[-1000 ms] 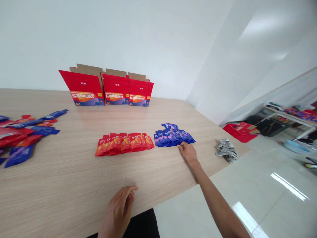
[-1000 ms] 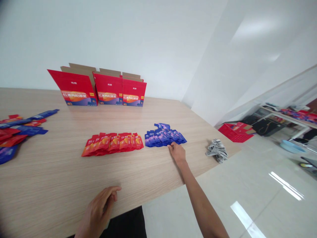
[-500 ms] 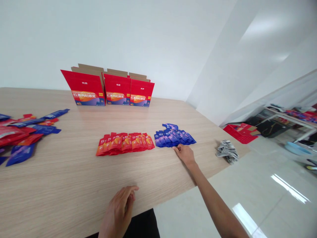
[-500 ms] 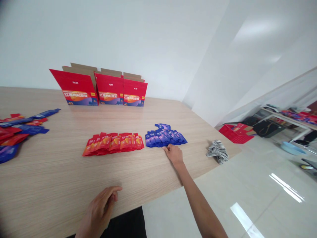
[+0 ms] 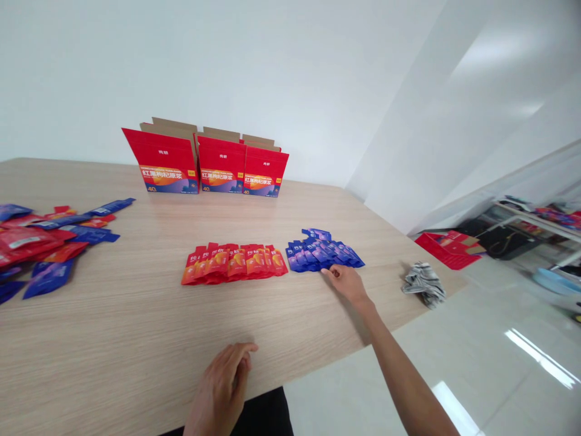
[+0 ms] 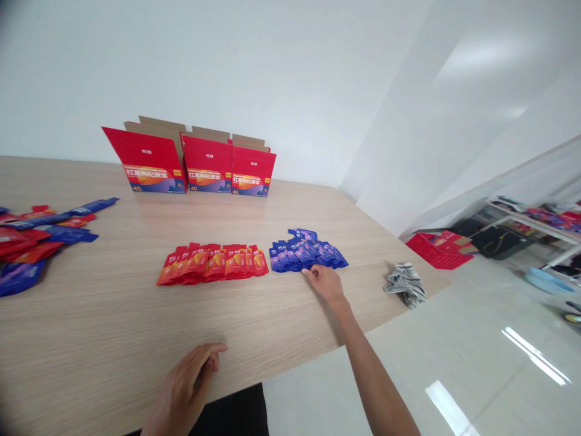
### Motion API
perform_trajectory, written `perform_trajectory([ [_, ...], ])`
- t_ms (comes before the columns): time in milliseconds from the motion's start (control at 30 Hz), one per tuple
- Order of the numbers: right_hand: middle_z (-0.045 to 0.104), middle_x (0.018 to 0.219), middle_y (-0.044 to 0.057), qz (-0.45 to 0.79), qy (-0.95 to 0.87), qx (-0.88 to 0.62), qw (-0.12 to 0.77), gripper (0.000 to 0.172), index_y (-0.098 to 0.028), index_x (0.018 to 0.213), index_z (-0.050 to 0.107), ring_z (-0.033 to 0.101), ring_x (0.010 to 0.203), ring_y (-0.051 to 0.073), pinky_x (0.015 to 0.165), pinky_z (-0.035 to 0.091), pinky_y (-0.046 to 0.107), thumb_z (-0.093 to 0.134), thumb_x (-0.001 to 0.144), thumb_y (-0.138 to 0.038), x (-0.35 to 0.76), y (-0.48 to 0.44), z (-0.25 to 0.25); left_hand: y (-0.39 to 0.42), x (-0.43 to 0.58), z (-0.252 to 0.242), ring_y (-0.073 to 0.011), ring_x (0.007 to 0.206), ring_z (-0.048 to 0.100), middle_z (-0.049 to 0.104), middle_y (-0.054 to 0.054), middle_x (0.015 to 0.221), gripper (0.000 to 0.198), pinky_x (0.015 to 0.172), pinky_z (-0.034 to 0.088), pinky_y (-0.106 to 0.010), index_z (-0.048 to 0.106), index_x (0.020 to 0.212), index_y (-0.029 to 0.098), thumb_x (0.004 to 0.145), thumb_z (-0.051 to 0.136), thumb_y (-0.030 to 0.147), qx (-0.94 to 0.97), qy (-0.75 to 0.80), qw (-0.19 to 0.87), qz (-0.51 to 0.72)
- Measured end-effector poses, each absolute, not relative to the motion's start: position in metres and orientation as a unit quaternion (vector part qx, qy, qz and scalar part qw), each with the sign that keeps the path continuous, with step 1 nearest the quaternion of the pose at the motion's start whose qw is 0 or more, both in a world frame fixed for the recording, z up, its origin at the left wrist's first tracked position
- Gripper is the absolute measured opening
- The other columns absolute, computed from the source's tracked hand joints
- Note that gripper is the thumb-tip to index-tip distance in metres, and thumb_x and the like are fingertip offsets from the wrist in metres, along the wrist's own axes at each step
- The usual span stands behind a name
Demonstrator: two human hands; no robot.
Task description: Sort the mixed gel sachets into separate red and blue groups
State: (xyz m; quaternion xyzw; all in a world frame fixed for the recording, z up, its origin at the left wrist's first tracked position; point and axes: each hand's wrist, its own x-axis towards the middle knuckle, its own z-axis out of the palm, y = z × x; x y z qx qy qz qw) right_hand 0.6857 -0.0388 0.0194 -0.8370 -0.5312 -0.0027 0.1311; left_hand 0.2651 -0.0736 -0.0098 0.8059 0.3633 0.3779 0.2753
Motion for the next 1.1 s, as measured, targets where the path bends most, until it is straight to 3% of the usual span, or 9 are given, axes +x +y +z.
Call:
perform_trajectory([
  [100,0.075,0.079,0.006,-0.041,-0.553,-0.805,0.21,0.057,-0.023,0.079,0.071,0.069,0.076,0.021,0.067,0.044,0.028,0.04,0.107,-0.061,0.711,-0.03,0.031,-0.073,0.266,-0.007,-0.0171,0.075,0.075,0.075,-0.003,0.084,0.033,0.072,0.064,-0.028,0.073,0.109,0.023,0.109,0.042,0.033,0.811,0.357,0.266,0.38],
  [200,0.077,0.096,0.01,-0.074,-0.583,-0.773,0.238,0.057,-0.022,0.096,0.075,0.07,0.092,0.024,0.084,0.051,0.031,0.032,0.11,-0.056,0.734,0.001,0.046,-0.072,0.268,-0.006,-0.0168,0.074,0.075,0.075,-0.003,0.083,0.031,0.071,0.064,-0.027,0.073,0.109,0.023,0.108,0.043,0.032,0.816,0.353,0.252,0.382],
  [300,0.077,0.114,0.011,-0.042,-0.645,-0.733,0.211,0.047,-0.021,0.111,0.076,0.068,0.111,0.024,0.103,0.05,0.034,0.036,0.11,-0.046,0.746,0.048,0.05,-0.071,0.268,-0.009,-0.0166,0.074,0.075,0.074,-0.003,0.083,0.029,0.071,0.064,-0.027,0.072,0.109,0.023,0.108,0.044,0.029,0.82,0.352,0.239,0.383],
  [467,0.077,0.126,0.008,0.023,-0.703,-0.694,0.153,0.041,-0.023,0.117,0.077,0.069,0.122,0.022,0.113,0.049,0.036,0.039,0.109,-0.033,0.758,0.111,0.029,-0.07,0.269,-0.016,-0.0161,0.073,0.074,0.074,-0.002,0.083,0.026,0.069,0.063,-0.026,0.069,0.111,0.023,0.106,0.043,0.021,0.838,0.335,0.207,0.379],
  [600,0.076,0.13,0.007,0.042,-0.733,-0.668,0.121,0.043,-0.023,0.126,0.075,0.068,0.126,0.021,0.117,0.047,0.041,0.037,0.106,-0.023,0.77,0.129,0.014,-0.079,0.292,-0.006,-0.0205,0.099,0.075,0.078,-0.006,0.106,0.037,0.088,0.063,-0.032,0.068,0.118,0.024,0.094,0.045,0.007,0.891,0.273,0.186,0.312],
  [700,0.075,0.131,0.006,0.047,-0.748,-0.654,0.104,0.046,-0.025,0.129,0.074,0.067,0.128,0.021,0.12,0.045,0.043,0.039,0.102,-0.015,0.777,0.134,0.009,-0.083,0.332,0.011,-0.0235,0.123,0.067,0.074,-0.005,0.128,0.049,0.108,0.057,-0.038,0.065,0.129,0.026,0.087,0.051,0.006,0.927,0.205,0.226,0.22],
  [833,0.075,0.131,0.007,0.041,-0.756,-0.648,0.09,0.046,-0.025,0.129,0.075,0.066,0.13,0.022,0.12,0.044,0.043,0.041,0.1,-0.012,0.78,0.138,0.007,-0.063,0.398,0.02,-0.031,0.155,0.041,0.047,-0.009,0.167,0.054,0.127,0.037,-0.051,0.054,0.15,0.023,0.096,0.056,0.019,0.955,0.124,0.221,0.152],
  [933,0.075,0.131,0.007,0.031,-0.757,-0.648,0.085,0.043,-0.024,0.128,0.075,0.065,0.13,0.022,0.118,0.046,0.041,0.044,0.101,-0.013,0.78,0.139,0.006,-0.036,0.439,0.009,-0.0354,0.161,0.03,0.033,-0.014,0.174,0.061,0.13,0.03,-0.057,0.049,0.156,0.016,0.097,0.057,0.023,0.966,0.107,0.2,0.124],
  [1100,0.075,0.129,0.009,0.009,-0.745,-0.662,0.076,0.037,-0.022,0.128,0.074,0.066,0.125,0.022,0.116,0.046,0.039,0.046,0.103,-0.016,0.78,0.136,0.006,-0.009,0.478,-0.013,-0.0333,0.164,0.023,0.028,-0.014,0.176,0.064,0.131,0.027,-0.055,0.042,0.162,0.013,0.1,0.05,0.026,0.957,0.123,0.213,0.152],
])
